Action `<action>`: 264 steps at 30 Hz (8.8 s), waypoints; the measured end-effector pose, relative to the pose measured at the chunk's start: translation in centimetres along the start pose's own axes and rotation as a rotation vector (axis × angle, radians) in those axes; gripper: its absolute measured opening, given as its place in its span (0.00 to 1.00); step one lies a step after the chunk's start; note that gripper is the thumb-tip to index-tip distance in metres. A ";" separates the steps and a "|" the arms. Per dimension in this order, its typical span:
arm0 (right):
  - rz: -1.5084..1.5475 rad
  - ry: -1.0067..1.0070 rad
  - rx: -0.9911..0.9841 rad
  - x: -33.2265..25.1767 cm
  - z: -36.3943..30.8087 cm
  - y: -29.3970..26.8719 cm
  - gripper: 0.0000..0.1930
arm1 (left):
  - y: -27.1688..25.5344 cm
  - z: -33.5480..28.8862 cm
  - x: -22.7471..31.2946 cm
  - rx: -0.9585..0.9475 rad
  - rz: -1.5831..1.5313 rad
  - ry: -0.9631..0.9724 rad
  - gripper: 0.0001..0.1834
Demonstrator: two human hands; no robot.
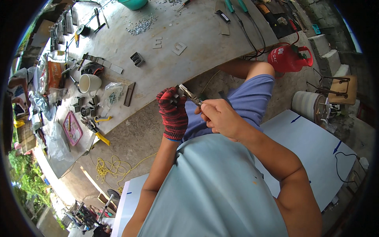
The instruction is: Solder metal pins onto the back of small metal sign letters.
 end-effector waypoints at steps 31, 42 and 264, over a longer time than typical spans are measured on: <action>-1.014 -0.295 0.174 -1.7 -0.9 0.6 0.13 | -0.2 -0.5 -0.8 -0.187 -0.111 -0.343 0.29; -1.444 -0.334 0.247 -2.4 -1.2 1.3 0.13 | 0.0 -0.6 -0.6 -0.233 -0.195 -0.487 0.16; -2.021 -0.841 0.207 -6.1 -4.6 -0.4 0.17 | 1.2 -1.1 2.8 -0.671 -0.263 -0.416 0.31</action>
Point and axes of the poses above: each hand's wrist, its own z-axis towards the middle knuckle, its own y-axis out of the palm, x = y × z, the point moved 6 cm from there along z, towards the middle knuckle, and after that the axes turned 4 degrees about -y, right-handed, at the moved point
